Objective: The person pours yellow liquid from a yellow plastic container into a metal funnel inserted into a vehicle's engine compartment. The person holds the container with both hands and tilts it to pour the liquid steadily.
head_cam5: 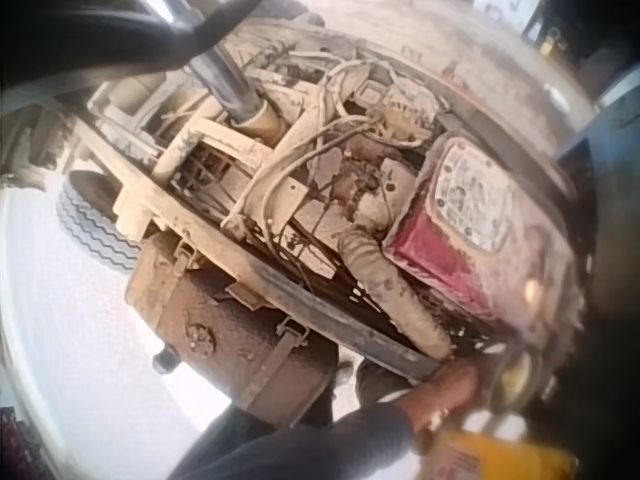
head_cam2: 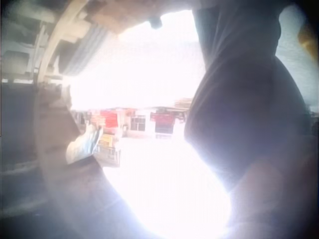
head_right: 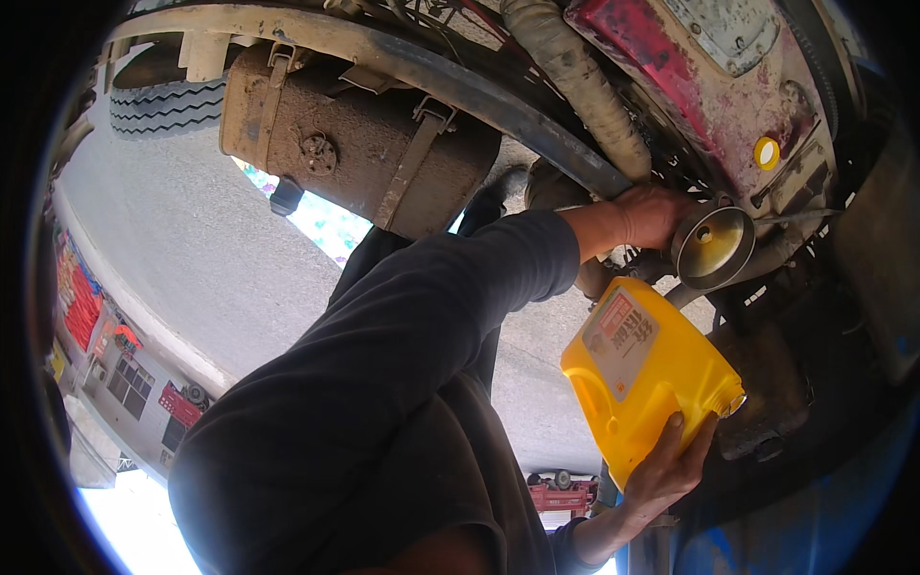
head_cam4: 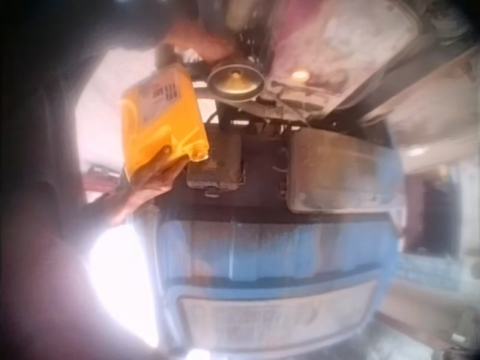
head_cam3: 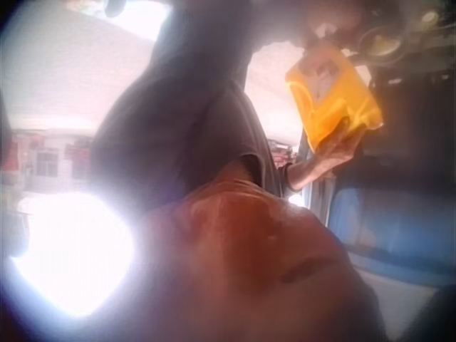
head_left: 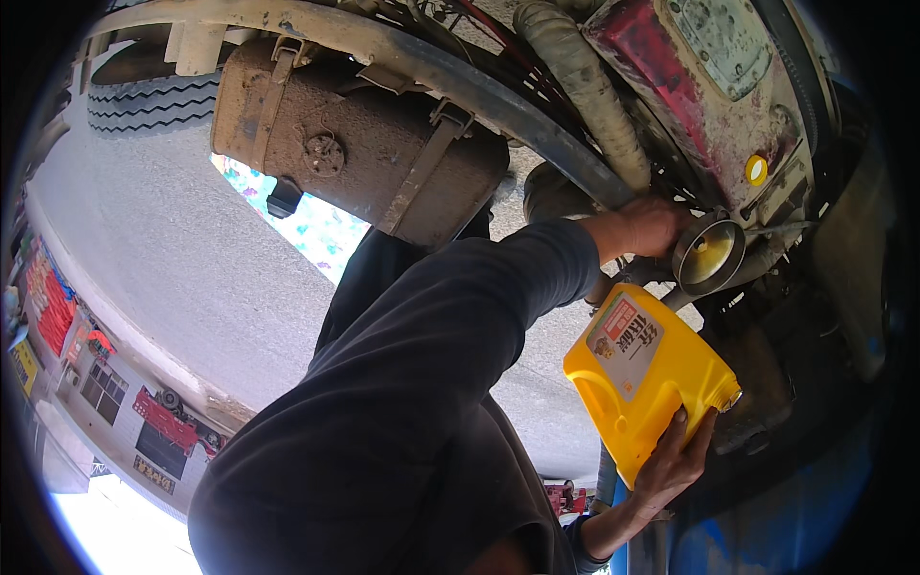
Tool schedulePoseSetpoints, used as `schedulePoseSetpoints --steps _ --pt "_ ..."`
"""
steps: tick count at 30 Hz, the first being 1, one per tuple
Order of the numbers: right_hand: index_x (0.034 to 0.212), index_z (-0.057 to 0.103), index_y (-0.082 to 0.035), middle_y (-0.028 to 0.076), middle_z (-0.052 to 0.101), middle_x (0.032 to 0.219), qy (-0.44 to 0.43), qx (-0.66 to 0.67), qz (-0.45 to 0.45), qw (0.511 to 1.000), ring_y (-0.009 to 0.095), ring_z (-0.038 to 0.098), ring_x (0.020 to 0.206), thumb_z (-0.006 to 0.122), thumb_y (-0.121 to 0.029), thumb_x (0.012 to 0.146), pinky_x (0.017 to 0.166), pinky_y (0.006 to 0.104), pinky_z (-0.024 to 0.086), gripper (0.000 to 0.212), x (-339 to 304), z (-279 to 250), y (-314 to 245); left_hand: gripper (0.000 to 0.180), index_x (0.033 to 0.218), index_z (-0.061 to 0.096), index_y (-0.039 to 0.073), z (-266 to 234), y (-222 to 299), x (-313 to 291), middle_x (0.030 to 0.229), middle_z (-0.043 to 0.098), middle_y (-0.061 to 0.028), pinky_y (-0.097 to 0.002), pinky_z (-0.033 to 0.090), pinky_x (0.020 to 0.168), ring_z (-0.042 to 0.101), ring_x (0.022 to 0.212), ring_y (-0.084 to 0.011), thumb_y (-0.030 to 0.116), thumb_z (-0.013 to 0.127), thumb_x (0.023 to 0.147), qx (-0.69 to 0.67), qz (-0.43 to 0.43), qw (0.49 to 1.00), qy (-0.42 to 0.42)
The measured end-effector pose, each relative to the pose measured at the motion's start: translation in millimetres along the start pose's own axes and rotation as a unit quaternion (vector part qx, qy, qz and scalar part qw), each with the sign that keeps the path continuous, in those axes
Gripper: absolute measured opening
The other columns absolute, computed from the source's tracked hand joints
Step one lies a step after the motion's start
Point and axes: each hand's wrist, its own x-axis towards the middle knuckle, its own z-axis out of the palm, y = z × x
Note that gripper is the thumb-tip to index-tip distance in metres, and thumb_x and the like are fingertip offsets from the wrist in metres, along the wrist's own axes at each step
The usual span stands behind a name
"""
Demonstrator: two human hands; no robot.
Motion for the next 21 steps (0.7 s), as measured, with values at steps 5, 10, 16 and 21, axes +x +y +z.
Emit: schedulePoseSetpoints --steps 5,10,16,21 --pt "0.159 0.033 -0.031 0.032 0.052 0.153 -0.004 0.009 0.005 1.0 0.042 0.074 0.111 0.068 -0.024 0.106 0.085 0.0415 0.066 0.065 1.7 -0.6 -2.5 0.046 0.125 0.067 0.017 1.4 -2.9 2.0 0.118 0.075 -0.0131 -0.0475 0.057 0.095 0.071 0.111 -0.0374 0.033 0.078 0.084 -0.008 -0.014 1.0 -0.013" --pt "0.158 0.035 -0.033 0.031 0.052 0.152 -0.022 0.05 0.058 0.997 0.042 0.074 0.111 0.064 -0.024 0.108 0.085 0.0406 0.066 0.058 3.3 -4.1 -6.5 0.047 0.125 0.067 0.017 0.3 -1.6 1.4 0.118 0.075 -0.013 -0.0473 0.057 0.095 0.071 0.111 -0.0374 0.034 0.079 0.083 -0.011 -0.019 1.0 -0.021" --pt "0.159 0.034 -0.03 0.03 0.053 0.152 -0.011 0.021 0.025 0.999 0.04 0.075 0.11 0.069 -0.026 0.106 0.086 0.0405 0.066 0.063 2.2 -2.7 -3.6 0.047 0.125 0.067 0.016 -1.2 -1.5 1.6 0.117 0.074 -0.0143 -0.0475 0.057 0.094 0.071 0.11 -0.0374 0.034 0.079 0.083 -0.009 -0.004 1.0 -0.012" --pt "0.159 0.033 -0.028 0.031 0.051 0.152 -0.006 -0.004 0.005 1.0 0.04 0.075 0.109 0.08 -0.025 0.098 0.086 0.0417 0.066 0.077 0.2 -0.6 -0.7 0.045 0.125 0.067 0.016 -2.4 -0.2 0.3 0.117 0.074 -0.0139 -0.0476 0.058 0.094 0.071 0.109 -0.0376 0.032 0.079 0.084 -0.007 0.005 1.0 0.0"
